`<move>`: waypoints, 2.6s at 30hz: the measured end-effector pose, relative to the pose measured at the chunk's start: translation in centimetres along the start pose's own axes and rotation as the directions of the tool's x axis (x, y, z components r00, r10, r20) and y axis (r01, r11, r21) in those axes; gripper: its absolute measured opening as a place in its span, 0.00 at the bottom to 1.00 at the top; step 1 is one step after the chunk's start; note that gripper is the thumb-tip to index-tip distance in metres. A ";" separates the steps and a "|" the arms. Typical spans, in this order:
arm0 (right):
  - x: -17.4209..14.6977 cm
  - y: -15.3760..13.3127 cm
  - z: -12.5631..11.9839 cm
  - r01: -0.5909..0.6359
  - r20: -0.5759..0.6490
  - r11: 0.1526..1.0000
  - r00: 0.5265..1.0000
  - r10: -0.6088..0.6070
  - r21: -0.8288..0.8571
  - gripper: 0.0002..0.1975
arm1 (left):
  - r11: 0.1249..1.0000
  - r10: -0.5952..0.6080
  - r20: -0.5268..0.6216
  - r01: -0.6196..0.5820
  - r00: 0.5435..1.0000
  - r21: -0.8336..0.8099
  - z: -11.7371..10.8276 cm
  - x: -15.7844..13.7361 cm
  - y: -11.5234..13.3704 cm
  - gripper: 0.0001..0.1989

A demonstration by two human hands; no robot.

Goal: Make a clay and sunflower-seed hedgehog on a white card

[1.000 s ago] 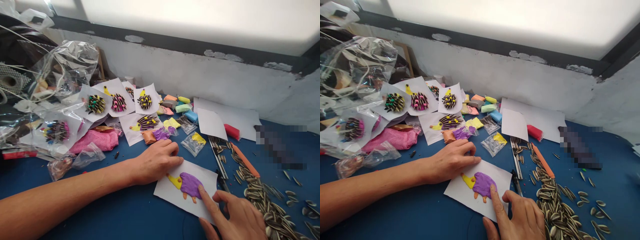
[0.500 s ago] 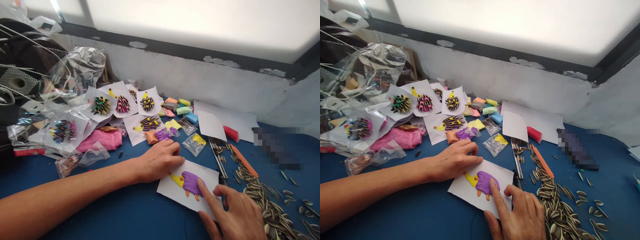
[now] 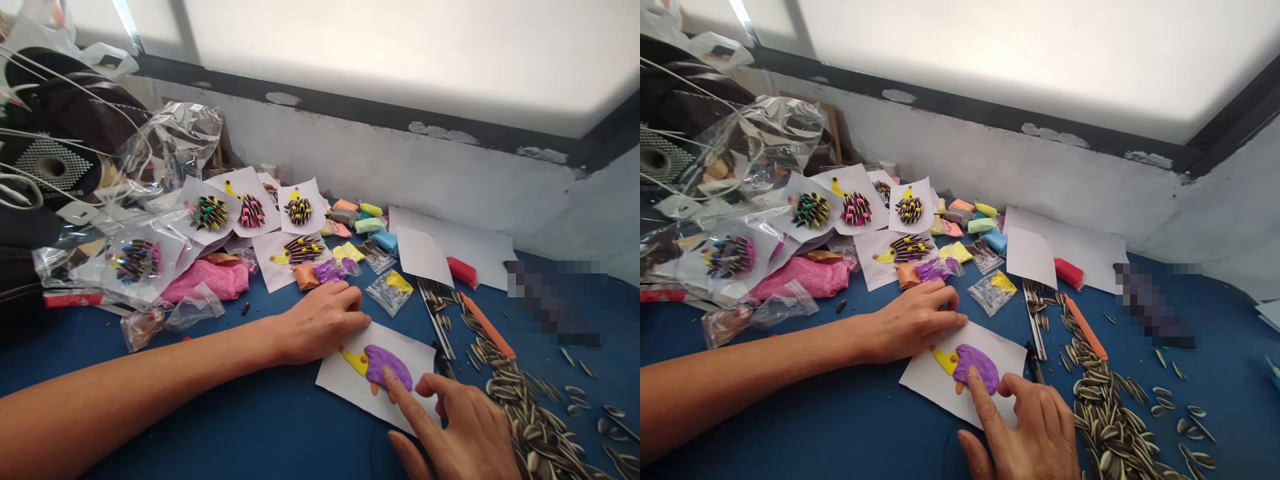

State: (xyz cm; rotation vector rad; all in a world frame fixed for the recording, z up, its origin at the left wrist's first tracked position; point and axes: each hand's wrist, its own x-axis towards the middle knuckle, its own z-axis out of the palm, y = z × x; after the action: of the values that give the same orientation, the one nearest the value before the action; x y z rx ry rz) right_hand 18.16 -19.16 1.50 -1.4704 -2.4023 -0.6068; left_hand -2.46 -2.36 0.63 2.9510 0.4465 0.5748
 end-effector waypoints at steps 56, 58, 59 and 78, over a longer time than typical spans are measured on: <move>-0.6 4.4 -1.6 -0.304 0.018 0.952 0.952 0.305 -0.037 0.22 | 0.980 -0.102 -0.097 0.083 0.990 -0.180 0.1 0.9 -1.0 0.15; -0.8 4.5 -1.7 -0.318 0.065 0.948 0.946 0.317 -0.001 0.21 | 0.982 -0.089 -0.063 0.077 0.994 -0.172 0.5 1.0 -1.0 0.16; -0.9 4.6 -1.8 -0.331 0.077 0.943 0.941 0.330 0.012 0.20 | 0.983 -0.089 -0.042 0.081 0.995 -0.166 0.7 1.0 -1.0 0.18; 1.0 8.2 -1.2 -0.496 0.271 0.861 0.818 0.507 -0.111 0.13 | 0.987 -0.088 0.000 0.087 0.996 -0.132 1.3 0.8 -1.2 0.19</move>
State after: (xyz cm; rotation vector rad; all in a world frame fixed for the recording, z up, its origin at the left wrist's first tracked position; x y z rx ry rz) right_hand 25.02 -15.68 4.67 -2.2345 -2.0442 -0.3211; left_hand -1.56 -0.98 -0.42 2.7901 0.5146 0.5789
